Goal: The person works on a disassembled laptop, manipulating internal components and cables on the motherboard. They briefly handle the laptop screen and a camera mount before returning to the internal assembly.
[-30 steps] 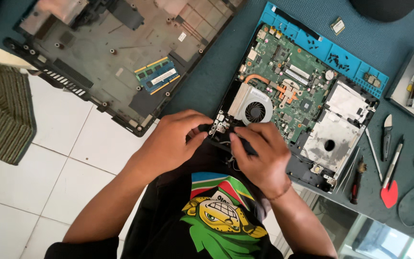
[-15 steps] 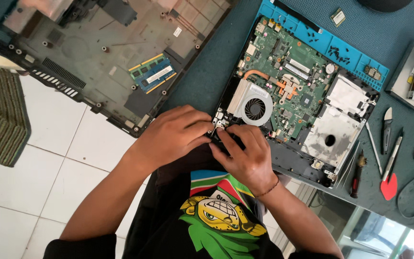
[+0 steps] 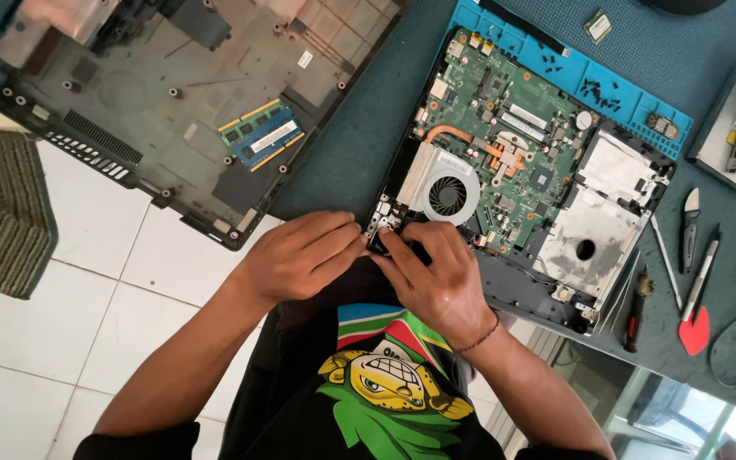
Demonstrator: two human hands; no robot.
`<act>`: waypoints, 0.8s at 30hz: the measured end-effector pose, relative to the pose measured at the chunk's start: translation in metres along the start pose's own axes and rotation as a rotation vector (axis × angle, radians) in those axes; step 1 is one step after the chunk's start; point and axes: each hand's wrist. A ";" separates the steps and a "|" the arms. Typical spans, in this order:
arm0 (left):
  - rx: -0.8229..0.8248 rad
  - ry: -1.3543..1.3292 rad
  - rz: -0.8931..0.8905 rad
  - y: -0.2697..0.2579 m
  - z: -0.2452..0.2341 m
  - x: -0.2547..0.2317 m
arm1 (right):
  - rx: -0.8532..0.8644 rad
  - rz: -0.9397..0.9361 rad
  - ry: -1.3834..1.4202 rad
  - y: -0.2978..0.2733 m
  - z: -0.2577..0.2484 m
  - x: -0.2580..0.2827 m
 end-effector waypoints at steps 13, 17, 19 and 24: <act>0.022 0.001 0.050 -0.001 0.007 0.006 | 0.021 -0.044 -0.023 -0.006 0.003 -0.008; -0.055 -0.011 0.051 0.009 0.006 0.007 | 0.000 -0.038 0.007 -0.003 0.003 -0.007; -0.093 0.023 0.050 0.014 0.006 0.007 | -0.008 -0.035 0.016 -0.003 0.003 -0.006; -0.167 0.005 0.008 0.015 0.007 0.004 | -0.078 -0.017 0.061 -0.007 0.003 -0.006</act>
Point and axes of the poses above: each hand's wrist, its own y-axis towards the middle knuckle, its own z-axis out of the palm, x = y × z, and after that the axes turned 2 degrees about z, right-handed
